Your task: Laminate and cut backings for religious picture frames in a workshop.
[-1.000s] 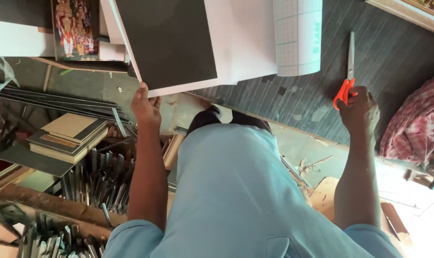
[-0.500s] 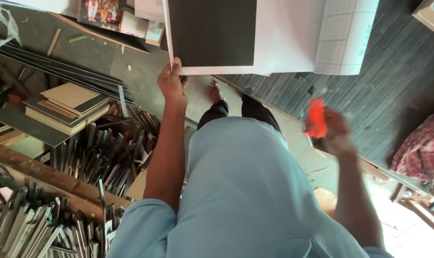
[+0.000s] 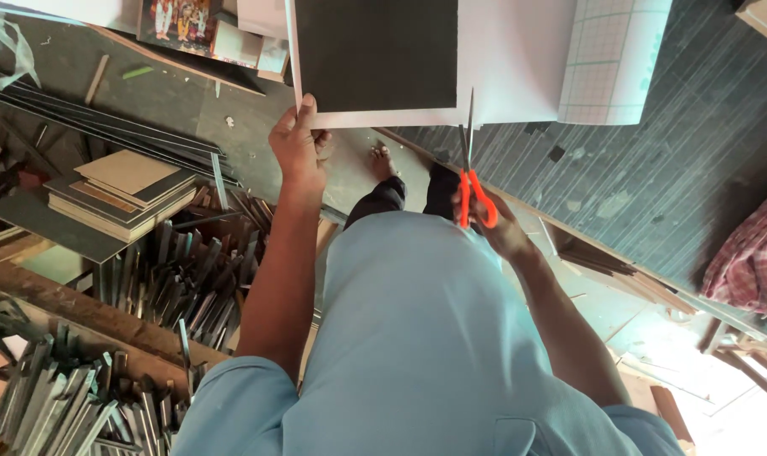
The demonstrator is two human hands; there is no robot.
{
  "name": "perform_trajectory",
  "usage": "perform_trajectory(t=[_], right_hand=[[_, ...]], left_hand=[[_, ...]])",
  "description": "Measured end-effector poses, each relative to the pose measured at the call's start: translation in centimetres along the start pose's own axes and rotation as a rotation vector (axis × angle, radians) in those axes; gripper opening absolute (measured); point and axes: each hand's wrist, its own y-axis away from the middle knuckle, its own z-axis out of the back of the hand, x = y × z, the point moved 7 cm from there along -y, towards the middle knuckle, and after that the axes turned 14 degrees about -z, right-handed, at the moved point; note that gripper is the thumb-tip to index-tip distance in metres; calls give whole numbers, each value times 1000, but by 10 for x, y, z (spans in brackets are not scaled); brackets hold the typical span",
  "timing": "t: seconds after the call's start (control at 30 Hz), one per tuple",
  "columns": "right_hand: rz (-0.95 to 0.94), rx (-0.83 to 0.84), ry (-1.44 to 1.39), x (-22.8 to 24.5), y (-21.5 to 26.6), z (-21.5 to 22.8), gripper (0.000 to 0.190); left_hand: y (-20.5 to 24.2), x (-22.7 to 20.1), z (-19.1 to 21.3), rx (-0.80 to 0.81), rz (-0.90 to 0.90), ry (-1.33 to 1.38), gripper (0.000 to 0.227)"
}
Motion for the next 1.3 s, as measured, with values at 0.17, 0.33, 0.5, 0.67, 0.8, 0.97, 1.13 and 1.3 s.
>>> perform_trajectory(t=[0.17,0.33,0.5,0.67,0.8,0.97,1.13,1.3], right_hand=[[49,-32,24,23,-12,-12,66],[8,-107,56,17,-14,-6,55],[-51,-199,86,11,-12,0,38],[-75,-246,129,9,-16,-2,34],[-91,-257,137,13,-15,-7,32],[2,-225,123,49,-39,-16,38],[41,-225,49,59,-51,-12,41],[4,-213,39,53,-49,-14,35]], left_hand=[[0,-2,-1,4,33,-21,39],[-4,3,1,-15,38,-89,38],[-9,61,14,-67,165,300,36],[38,78,-48,-75,352,431,45],[55,116,-91,215,347,589,45],[65,91,-105,207,343,464,39],[60,80,-107,247,268,441,33],[62,83,-101,230,266,347,33]])
